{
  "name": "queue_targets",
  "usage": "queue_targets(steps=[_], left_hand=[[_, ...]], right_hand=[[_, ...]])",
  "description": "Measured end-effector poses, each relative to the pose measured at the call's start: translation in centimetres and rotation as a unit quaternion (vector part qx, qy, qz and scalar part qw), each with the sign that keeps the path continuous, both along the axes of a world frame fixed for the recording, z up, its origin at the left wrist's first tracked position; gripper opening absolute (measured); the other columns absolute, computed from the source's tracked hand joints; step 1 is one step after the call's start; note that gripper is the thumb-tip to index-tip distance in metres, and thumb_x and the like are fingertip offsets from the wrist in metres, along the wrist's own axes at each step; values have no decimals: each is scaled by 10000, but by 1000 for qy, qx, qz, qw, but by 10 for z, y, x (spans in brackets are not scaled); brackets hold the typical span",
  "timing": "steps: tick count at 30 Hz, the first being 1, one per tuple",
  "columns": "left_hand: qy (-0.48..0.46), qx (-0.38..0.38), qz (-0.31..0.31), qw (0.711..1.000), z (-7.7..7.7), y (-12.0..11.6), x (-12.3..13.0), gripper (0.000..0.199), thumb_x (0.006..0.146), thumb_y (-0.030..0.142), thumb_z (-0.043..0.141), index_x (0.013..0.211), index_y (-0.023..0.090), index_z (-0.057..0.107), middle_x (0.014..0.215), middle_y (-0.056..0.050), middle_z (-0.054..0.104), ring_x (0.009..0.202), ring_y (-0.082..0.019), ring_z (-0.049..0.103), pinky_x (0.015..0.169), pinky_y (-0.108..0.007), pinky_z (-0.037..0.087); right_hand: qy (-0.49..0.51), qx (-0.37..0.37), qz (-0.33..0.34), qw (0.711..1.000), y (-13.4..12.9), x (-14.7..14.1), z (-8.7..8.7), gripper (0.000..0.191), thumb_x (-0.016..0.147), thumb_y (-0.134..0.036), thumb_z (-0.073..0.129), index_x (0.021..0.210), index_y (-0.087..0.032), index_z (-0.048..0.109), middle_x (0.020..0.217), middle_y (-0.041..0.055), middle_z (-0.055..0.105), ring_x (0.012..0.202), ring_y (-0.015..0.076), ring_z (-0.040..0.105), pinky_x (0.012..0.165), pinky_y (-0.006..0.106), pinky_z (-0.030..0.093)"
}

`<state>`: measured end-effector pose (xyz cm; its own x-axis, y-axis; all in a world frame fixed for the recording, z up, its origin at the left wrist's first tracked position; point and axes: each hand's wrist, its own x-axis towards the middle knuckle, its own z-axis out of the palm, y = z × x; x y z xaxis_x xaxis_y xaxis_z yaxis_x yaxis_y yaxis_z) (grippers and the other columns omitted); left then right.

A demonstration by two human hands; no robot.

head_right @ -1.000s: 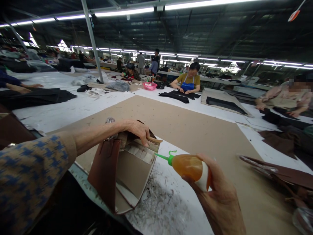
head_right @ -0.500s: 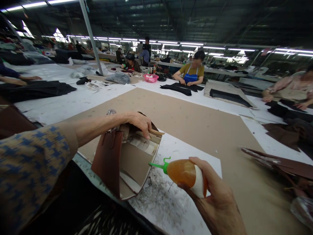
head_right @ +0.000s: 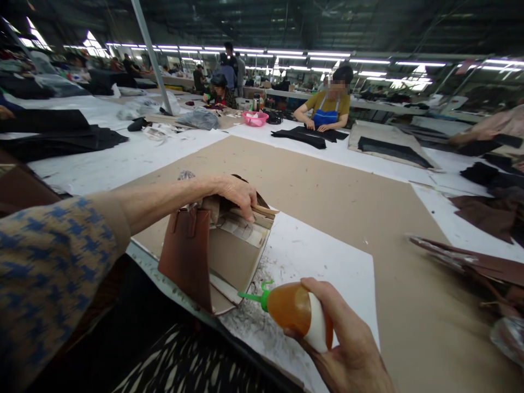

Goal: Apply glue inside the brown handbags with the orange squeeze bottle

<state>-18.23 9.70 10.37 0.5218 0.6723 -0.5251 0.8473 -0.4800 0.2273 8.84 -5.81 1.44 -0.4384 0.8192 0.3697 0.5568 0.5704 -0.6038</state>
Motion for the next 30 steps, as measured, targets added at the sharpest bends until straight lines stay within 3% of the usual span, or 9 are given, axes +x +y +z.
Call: queue_targets(steps=[3,7,9,12,16,21,25,30], left_hand=[[3,11,1,1000,2,-5,3,376,681,435,590,928,176,703,697,7,636,666,-144,491,621,-246,346],[0,40,3,999,19,-14,4,360,664,424,601,900,167,693,667,9,607,630,-137,486,590,-253,339],[-8,76,8,997,32,-17,3,364,660,438,596,892,171,682,659,9,595,615,-139,484,577,-259,332],[-15,170,2,985,45,-21,3,334,667,415,595,875,161,660,714,-5,601,630,-140,492,582,-262,332],[-2,263,-12,965,36,-26,4,289,682,345,599,885,141,626,835,-46,616,686,-161,517,577,-263,352],[69,208,10,976,19,-41,11,364,661,206,619,1015,129,589,999,-86,624,823,-200,552,652,-266,405],[101,190,28,976,20,-51,23,314,703,203,576,998,99,595,990,-125,626,822,-230,563,675,-299,423],[125,176,-8,976,21,-48,27,271,663,213,630,920,126,623,945,-111,642,782,-235,565,658,-313,426]], right_hand=[[6,-25,-17,1000,-1,1,-4,432,774,-425,665,1153,-274,522,1078,30,608,903,229,606,750,240,511],[41,-100,-110,988,3,3,-5,494,727,-534,661,1127,-267,548,1077,28,607,948,266,580,711,266,521],[96,-136,-157,973,9,2,-4,508,720,-547,656,1128,-265,542,1056,19,604,954,263,569,725,265,514],[213,-212,-163,940,23,-1,-1,528,720,-517,675,1139,-240,511,989,30,604,886,251,578,703,283,523],[307,-242,-153,908,41,-8,1,552,696,-494,711,1119,-212,498,950,50,596,843,250,571,645,292,534],[240,-195,-137,941,50,-14,-10,517,732,-497,674,1126,-223,482,980,25,573,877,234,553,758,323,487],[182,-158,-133,961,52,-12,-26,543,754,-508,637,1183,-237,445,1016,28,569,907,251,550,793,362,456],[110,-97,-147,978,57,-15,-37,561,756,-540,609,1195,-231,447,1066,60,555,950,272,533,845,401,419]])
